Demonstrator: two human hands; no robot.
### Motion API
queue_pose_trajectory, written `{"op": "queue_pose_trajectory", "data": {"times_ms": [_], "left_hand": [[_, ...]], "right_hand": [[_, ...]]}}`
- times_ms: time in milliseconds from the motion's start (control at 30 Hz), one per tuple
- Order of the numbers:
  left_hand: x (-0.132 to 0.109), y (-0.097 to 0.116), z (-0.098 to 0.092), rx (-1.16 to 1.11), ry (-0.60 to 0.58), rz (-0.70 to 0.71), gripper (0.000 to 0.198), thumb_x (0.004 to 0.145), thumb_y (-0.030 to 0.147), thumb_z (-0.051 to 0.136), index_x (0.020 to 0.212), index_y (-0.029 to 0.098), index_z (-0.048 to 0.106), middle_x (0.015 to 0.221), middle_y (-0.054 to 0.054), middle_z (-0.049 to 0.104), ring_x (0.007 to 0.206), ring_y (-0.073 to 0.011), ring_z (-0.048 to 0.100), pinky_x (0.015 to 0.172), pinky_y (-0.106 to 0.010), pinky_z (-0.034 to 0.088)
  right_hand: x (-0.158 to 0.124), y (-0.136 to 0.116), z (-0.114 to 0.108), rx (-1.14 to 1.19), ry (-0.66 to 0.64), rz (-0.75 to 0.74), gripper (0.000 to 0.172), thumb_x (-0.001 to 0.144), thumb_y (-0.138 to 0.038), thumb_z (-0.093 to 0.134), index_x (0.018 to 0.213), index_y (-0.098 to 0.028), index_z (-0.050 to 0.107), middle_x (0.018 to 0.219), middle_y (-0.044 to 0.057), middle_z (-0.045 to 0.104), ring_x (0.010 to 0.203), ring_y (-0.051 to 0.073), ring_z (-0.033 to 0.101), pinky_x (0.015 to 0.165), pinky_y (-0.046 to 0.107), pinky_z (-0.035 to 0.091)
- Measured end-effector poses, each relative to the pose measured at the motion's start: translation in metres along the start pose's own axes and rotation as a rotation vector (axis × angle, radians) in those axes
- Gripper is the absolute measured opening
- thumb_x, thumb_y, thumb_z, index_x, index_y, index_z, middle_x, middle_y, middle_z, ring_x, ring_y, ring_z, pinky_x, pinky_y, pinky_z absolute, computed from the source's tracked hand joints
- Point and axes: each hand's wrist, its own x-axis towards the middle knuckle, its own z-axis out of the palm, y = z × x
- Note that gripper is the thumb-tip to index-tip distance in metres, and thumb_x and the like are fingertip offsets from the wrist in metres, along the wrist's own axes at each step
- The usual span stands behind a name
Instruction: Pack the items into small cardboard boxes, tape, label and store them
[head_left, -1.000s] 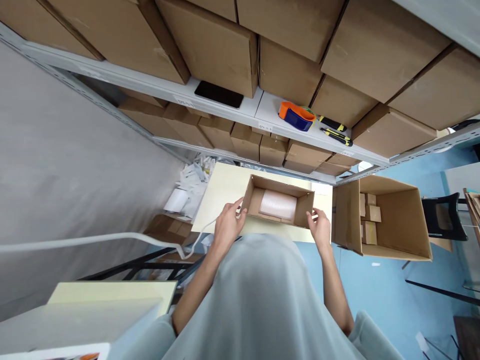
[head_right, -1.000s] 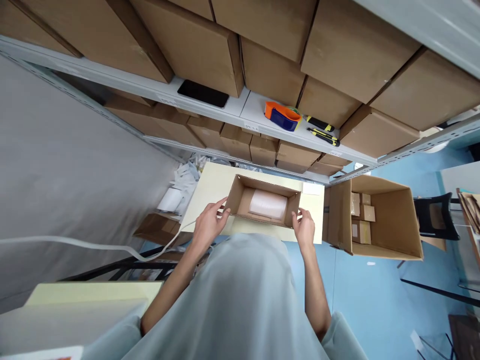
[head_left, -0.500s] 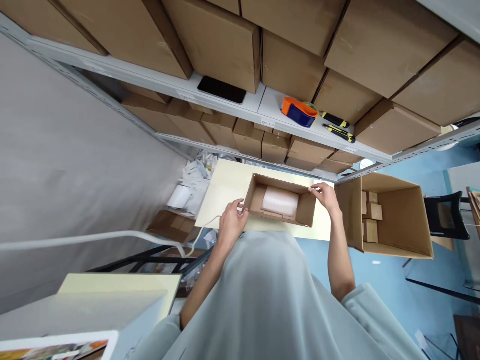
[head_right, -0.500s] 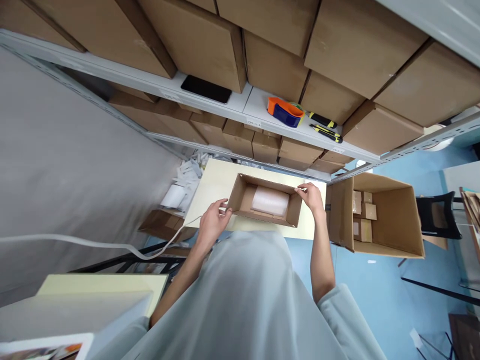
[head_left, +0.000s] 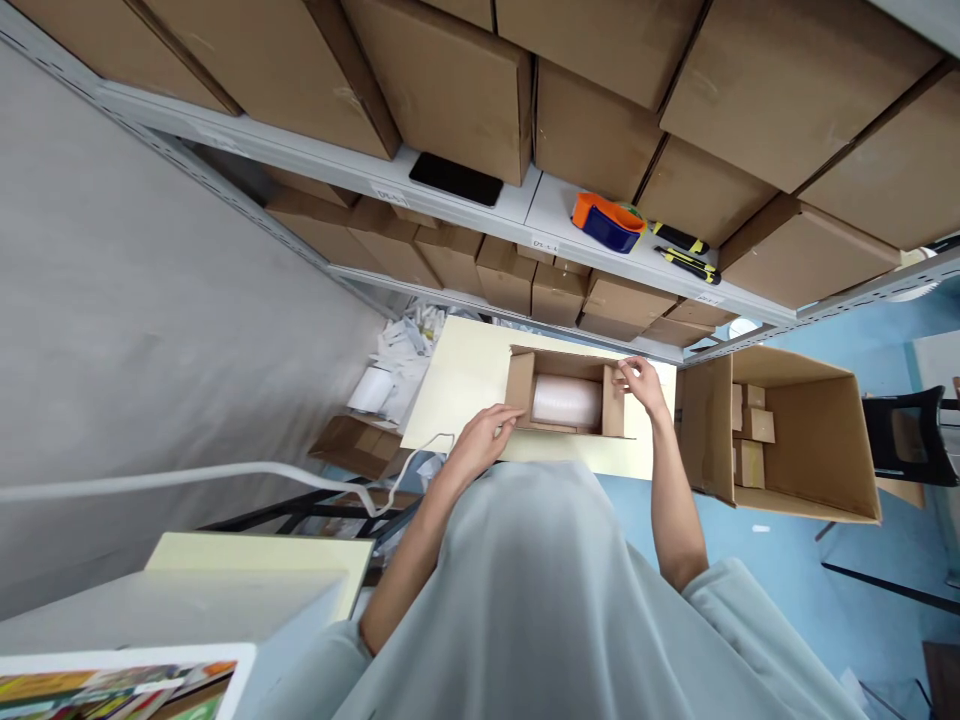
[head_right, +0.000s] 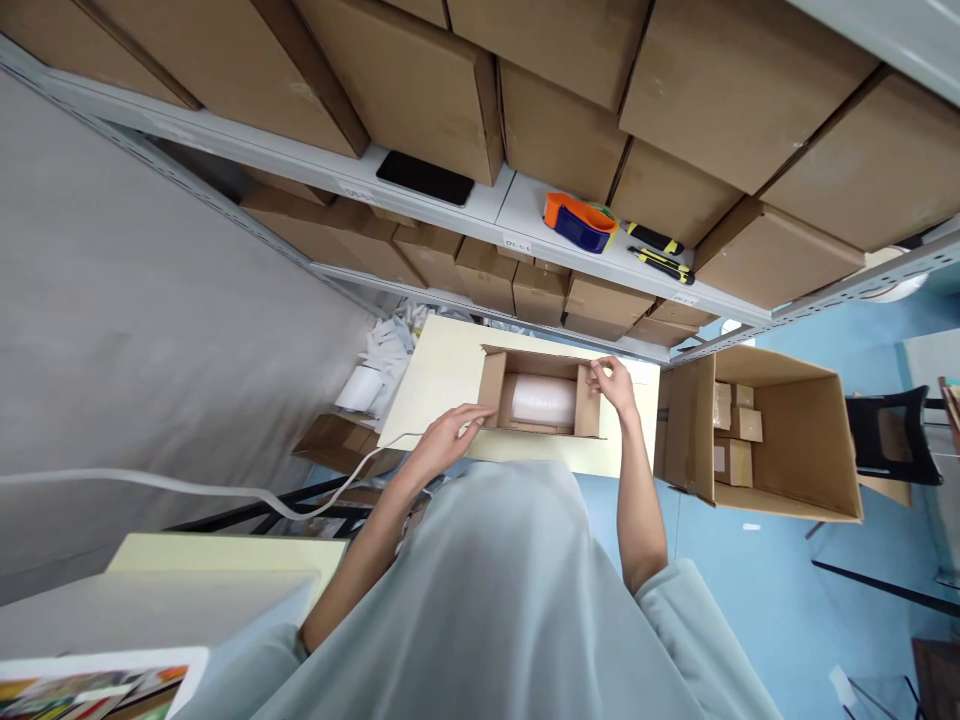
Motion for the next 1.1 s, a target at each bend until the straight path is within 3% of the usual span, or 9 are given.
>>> {"op": "queue_pose_trajectory", "data": {"times_ms": [133,267,433,600,667,767,833,933,1100], "left_hand": [[0.008,-0.003,0.008,-0.024,-0.183,-0.105,0.054,0.108,0.05,0.043,0.141,0.021,0.074,0.148,-0.009,0.073,0.14,-0.0282,0.067,0.121,-0.039,0.051],[0.015,-0.007,0.015,0.025,-0.211,-0.199,0.068,0.099,0.068,0.062,0.147,0.021,0.068,0.149,-0.013,0.072,0.14,-0.0316,0.068,0.119,-0.04,0.052],[0.026,-0.011,0.017,0.064,-0.205,-0.22,0.062,0.094,0.066,0.073,0.138,0.022,0.071,0.141,-0.014,0.076,0.137,-0.0332,0.07,0.116,-0.041,0.054],[0.036,-0.018,0.025,-0.016,-0.082,-0.288,0.063,0.092,0.064,0.077,0.137,0.021,0.067,0.132,-0.014,0.079,0.119,-0.0295,0.078,0.105,-0.039,0.06],[0.041,-0.021,0.03,0.008,0.01,-0.307,0.079,0.088,0.063,0.082,0.149,0.018,0.059,0.133,-0.015,0.076,0.115,-0.0304,0.077,0.104,-0.042,0.06],[0.049,-0.026,0.039,0.08,0.251,-0.246,0.103,0.084,0.061,0.087,0.163,0.013,0.042,0.15,-0.024,0.062,0.131,-0.0371,0.068,0.114,-0.05,0.055],[0.053,-0.031,0.045,0.123,0.356,-0.16,0.09,0.091,0.055,0.082,0.162,0.015,0.046,0.16,-0.025,0.051,0.144,-0.0399,0.058,0.122,-0.053,0.048],[0.055,-0.038,0.05,0.118,0.309,-0.089,0.053,0.102,0.042,0.069,0.15,0.021,0.061,0.16,-0.021,0.052,0.148,-0.038,0.054,0.123,-0.052,0.046],[0.062,-0.044,0.046,0.001,0.269,-0.131,0.047,0.096,0.033,0.074,0.141,0.024,0.065,0.147,-0.013,0.063,0.134,-0.031,0.064,0.116,-0.044,0.052]], "right_hand": [[-0.002,0.007,-0.001,0.06,-0.018,-0.021,0.059,0.081,-0.077,0.074,0.101,-0.021,0.066,0.116,0.008,0.072,0.082,0.02,0.075,0.064,0.031,0.065],[-0.004,0.013,-0.007,0.101,-0.065,-0.02,0.057,0.079,-0.074,0.077,0.099,-0.022,0.066,0.111,0.007,0.071,0.086,0.02,0.074,0.068,0.032,0.065],[0.001,0.016,0.001,0.131,-0.061,0.014,0.059,0.078,-0.076,0.078,0.1,-0.023,0.064,0.116,0.005,0.069,0.089,0.019,0.072,0.073,0.033,0.065],[0.014,0.014,0.006,0.168,-0.087,0.027,0.055,0.086,-0.078,0.067,0.091,-0.024,0.06,0.103,0.002,0.067,0.095,0.019,0.066,0.084,0.034,0.062],[0.016,0.018,0.001,0.132,-0.152,-0.01,0.049,0.088,-0.073,0.066,0.09,-0.024,0.064,0.106,0.004,0.069,0.102,0.021,0.066,0.092,0.038,0.059],[0.009,0.034,-0.007,-0.07,-0.158,-0.095,0.039,0.081,-0.062,0.076,0.089,-0.024,0.071,0.112,0.007,0.072,0.118,0.028,0.063,0.108,0.045,0.05],[-0.001,0.049,-0.008,-0.201,-0.098,-0.117,0.036,0.077,-0.059,0.08,0.084,-0.025,0.068,0.108,0.008,0.073,0.12,0.03,0.062,0.113,0.047,0.045],[-0.018,0.068,-0.004,-0.208,-0.053,-0.093,0.04,0.085,-0.065,0.07,0.08,-0.026,0.059,0.103,0.008,0.073,0.113,0.03,0.063,0.107,0.043,0.046],[-0.035,0.076,0.003,-0.141,-0.109,-0.069,0.041,0.086,-0.065,0.068,0.09,-0.026,0.054,0.108,0.006,0.071,0.106,0.025,0.064,0.096,0.034,0.049]]}}
